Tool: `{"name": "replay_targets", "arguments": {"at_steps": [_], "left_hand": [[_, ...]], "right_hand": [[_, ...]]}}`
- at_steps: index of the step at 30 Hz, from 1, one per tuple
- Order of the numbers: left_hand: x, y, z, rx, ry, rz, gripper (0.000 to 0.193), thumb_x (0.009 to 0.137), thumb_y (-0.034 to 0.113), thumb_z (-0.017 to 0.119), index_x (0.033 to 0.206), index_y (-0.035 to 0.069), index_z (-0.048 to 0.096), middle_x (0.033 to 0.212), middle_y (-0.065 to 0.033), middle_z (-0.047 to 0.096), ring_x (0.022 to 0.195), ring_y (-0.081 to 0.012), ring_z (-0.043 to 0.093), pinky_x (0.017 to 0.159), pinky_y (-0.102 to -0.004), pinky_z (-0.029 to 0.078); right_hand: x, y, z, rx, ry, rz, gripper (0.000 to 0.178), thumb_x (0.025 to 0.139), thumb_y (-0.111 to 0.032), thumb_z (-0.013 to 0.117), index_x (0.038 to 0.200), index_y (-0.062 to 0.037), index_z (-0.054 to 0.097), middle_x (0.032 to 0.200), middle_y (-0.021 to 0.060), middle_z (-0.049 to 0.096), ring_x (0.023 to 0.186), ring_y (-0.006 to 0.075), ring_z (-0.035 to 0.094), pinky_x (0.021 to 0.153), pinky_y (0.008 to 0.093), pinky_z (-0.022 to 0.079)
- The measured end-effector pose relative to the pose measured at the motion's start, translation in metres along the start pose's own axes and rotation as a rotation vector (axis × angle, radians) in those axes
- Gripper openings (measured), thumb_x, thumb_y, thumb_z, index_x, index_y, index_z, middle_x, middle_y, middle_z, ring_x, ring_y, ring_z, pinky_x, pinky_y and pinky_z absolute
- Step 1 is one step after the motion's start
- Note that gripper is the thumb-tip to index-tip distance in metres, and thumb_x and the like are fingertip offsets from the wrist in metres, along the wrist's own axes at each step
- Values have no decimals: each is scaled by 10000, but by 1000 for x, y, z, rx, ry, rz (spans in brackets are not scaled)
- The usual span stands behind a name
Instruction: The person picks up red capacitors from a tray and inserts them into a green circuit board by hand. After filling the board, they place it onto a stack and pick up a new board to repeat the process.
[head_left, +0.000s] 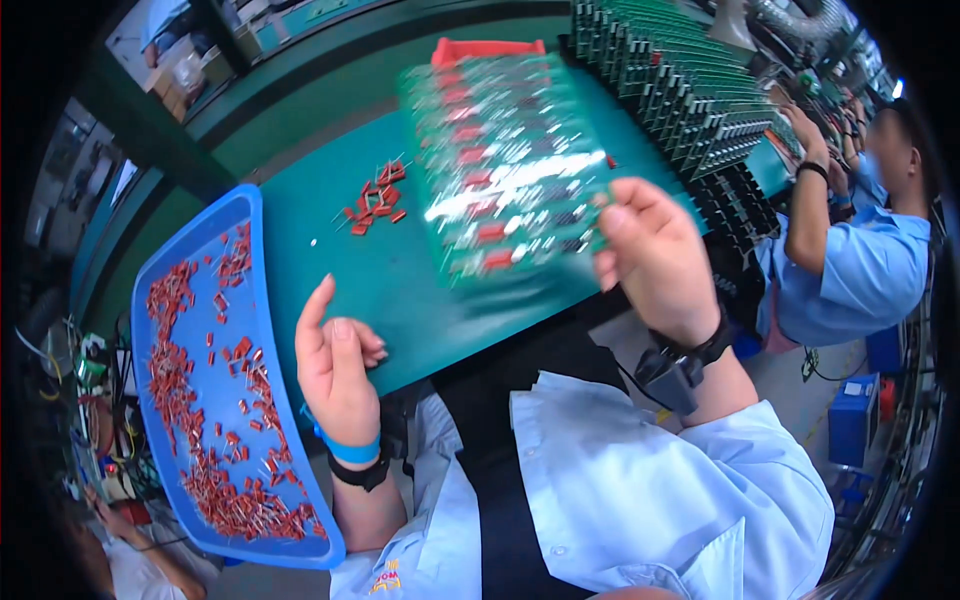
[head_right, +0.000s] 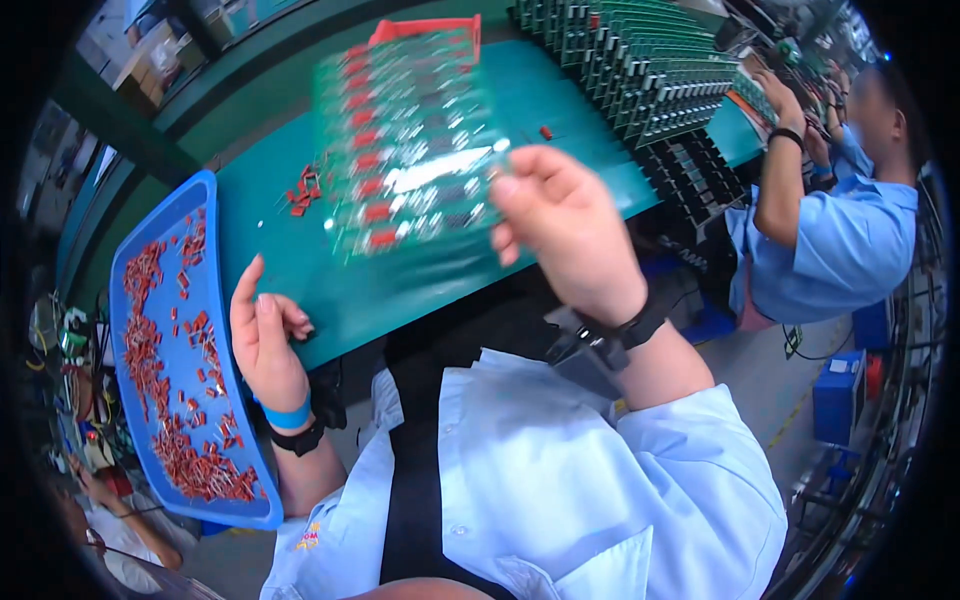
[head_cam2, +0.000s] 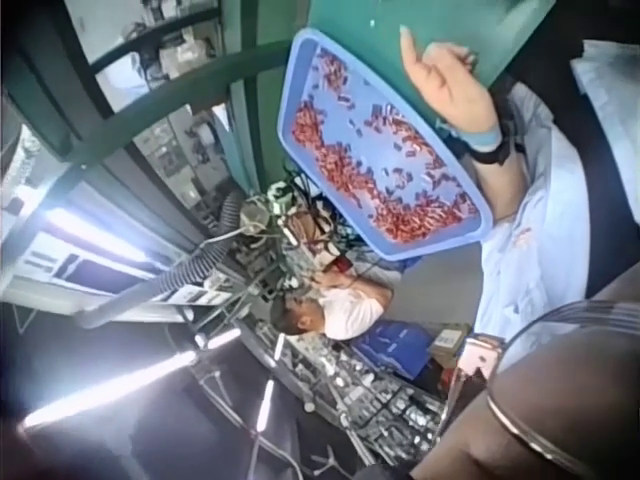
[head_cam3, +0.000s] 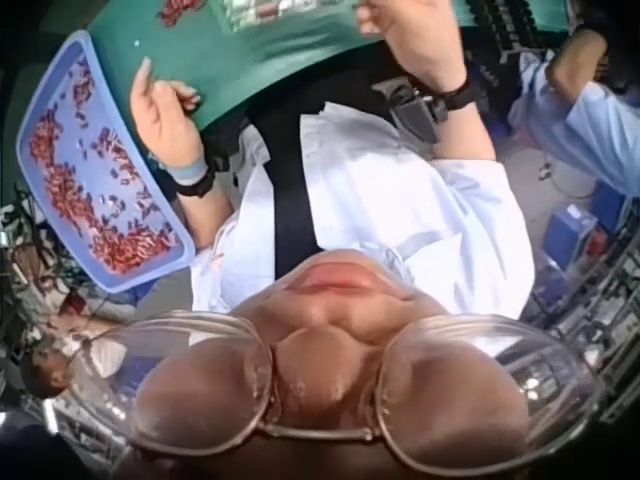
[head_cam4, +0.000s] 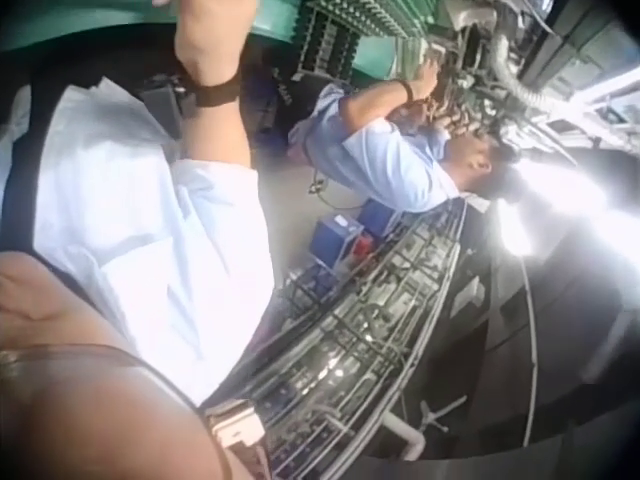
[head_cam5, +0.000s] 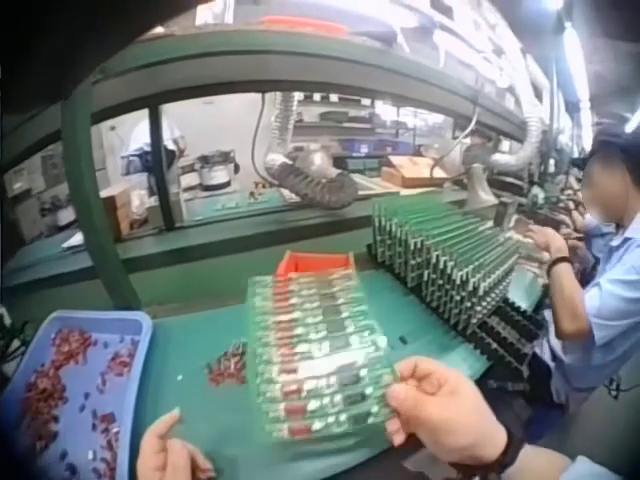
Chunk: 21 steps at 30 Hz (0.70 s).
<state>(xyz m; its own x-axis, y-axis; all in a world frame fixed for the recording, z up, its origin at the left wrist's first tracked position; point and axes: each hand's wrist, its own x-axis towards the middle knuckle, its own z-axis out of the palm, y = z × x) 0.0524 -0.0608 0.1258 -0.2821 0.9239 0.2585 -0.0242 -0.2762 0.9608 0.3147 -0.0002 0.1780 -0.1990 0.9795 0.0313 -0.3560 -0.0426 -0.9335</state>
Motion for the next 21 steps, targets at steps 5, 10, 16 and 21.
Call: {"name": "replay_targets", "arguments": {"at_steps": [5, 10, 16, 21], "left_hand": [[6, 4, 4, 23, -24, 25, 321, 927, 103, 443, 1225, -16, 439, 694, -2, 517, 624, -38, 462, 571, -167, 375], [2, 6, -2, 16, -9, 24, 286, 921, 83, 445, 1186, -23, 467, 688, -10, 517, 629, -44, 464, 585, -180, 389], [-1, 15, -12, 13, -21, 94, 268, 916, 62, 438, 1164, -31, 480, 689, -17, 518, 627, -49, 464, 590, -191, 399], [-5, 19, -25, 24, -4, 102, 258, 913, 52, 433, 1150, -30, 491, 689, -20, 518, 628, -53, 467, 594, -197, 405]], "right_hand": [[30, -72, -52, -65, 187, -387, 167, 892, -152, 539, 986, -16, 520, 830, 27, 560, 642, 106, 506, 573, 229, 422], [90, -149, -122, -98, 222, -457, 136, 899, -127, 522, 941, 2, 529, 856, 52, 563, 740, 140, 558, 664, 229, 497], [178, -204, -189, -141, 391, -303, 137, 878, -87, 548, 945, 21, 496, 893, 102, 556, 798, 187, 591, 730, 247, 541], [191, -175, -131, -194, 467, -193, 202, 881, -69, 530, 1005, 57, 433, 928, 155, 543, 865, 244, 593, 770, 305, 551]]}}
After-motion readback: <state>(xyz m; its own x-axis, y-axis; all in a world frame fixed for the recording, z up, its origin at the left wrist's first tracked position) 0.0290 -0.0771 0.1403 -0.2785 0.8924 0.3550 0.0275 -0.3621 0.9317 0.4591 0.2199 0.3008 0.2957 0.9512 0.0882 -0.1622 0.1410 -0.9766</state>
